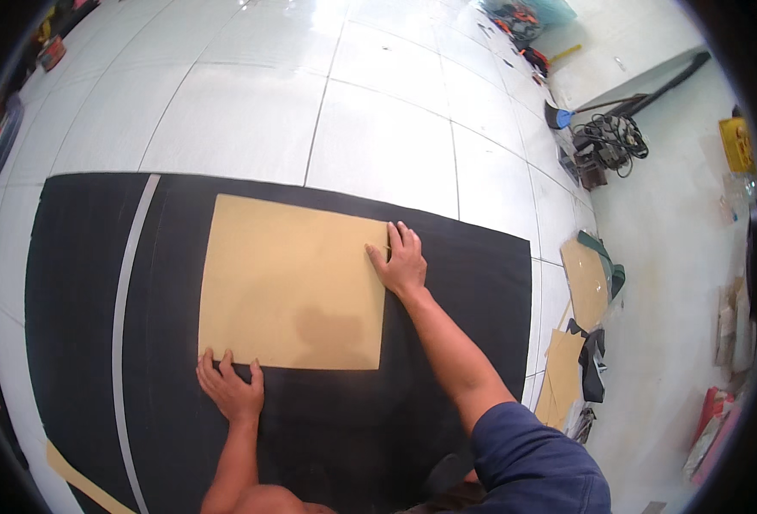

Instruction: The person sits on the floor and uses a pencil to mark lines on a rectangular piece of light brown material placed on a black mat. The person repeatedly repositions the material and draws straight lines along its edges.

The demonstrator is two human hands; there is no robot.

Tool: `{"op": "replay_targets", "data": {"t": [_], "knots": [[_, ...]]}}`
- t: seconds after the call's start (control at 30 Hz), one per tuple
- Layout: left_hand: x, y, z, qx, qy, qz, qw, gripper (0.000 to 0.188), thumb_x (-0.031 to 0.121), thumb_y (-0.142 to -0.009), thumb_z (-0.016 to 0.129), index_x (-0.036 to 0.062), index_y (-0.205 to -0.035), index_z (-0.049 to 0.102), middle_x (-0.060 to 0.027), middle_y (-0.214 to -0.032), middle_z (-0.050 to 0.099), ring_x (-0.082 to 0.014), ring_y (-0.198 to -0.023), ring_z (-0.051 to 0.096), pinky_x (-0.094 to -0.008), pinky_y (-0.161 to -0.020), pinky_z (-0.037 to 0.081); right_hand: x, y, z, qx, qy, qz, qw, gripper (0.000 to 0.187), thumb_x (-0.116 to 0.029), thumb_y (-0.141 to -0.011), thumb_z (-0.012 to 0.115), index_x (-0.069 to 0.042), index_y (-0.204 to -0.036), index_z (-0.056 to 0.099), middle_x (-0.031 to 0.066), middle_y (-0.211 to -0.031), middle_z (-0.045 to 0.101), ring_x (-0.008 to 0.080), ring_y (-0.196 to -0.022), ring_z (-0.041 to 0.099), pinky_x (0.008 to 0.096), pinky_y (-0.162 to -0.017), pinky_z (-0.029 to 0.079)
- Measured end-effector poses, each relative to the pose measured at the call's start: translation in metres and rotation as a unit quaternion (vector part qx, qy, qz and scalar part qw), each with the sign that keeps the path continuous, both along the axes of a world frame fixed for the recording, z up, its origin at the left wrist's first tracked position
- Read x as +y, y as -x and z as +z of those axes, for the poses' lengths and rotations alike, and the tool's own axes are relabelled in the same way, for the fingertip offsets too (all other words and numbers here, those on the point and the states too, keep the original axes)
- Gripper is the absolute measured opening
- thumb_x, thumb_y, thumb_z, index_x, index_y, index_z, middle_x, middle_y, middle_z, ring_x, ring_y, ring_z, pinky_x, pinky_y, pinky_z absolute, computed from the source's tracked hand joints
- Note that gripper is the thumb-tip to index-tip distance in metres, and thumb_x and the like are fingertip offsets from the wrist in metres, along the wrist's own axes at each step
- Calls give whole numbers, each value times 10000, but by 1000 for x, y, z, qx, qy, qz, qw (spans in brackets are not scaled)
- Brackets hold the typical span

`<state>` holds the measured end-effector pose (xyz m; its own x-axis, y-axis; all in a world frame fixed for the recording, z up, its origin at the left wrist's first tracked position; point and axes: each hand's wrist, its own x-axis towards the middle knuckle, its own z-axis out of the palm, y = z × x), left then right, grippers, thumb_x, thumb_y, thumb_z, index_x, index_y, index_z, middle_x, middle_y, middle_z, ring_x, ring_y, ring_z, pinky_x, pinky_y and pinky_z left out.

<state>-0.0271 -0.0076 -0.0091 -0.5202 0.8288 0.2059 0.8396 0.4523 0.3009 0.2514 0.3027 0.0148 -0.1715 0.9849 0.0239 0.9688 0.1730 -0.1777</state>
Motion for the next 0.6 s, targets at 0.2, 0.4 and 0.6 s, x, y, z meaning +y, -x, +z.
{"op": "replay_targets", "data": {"t": [0.2,0.4,0.6], "knots": [[-2,4,3,0,2,-1,1000,532,336,-930,737,38,-1332,556,-253,-1510,428,-472,-1454,376,-638,-1219,300,0,-3,-8,34,-48,-16,998,731,-602,-912,716,-147,-1471,594,152,-1529,518,346,-1443,461,501,-1098,498],[-3,7,2,2,6,-8,1000,519,332,-936,729,31,-1324,564,-255,-1513,427,-473,-1457,368,-630,-1209,299,-3,-2,-16,45,-56,-13,997,671,-632,-939,662,-235,-1476,596,133,-1542,491,345,-1462,430,527,-1060,517],[-2,4,-1,-7,12,-3,1000,505,314,-937,729,25,-1317,563,-258,-1520,426,-472,-1461,365,-620,-1201,297,-1,-5,-15,33,-64,-12,997,620,-601,-926,695,-272,-1447,629,129,-1527,506,336,-1458,435,503,-1050,523]]}}
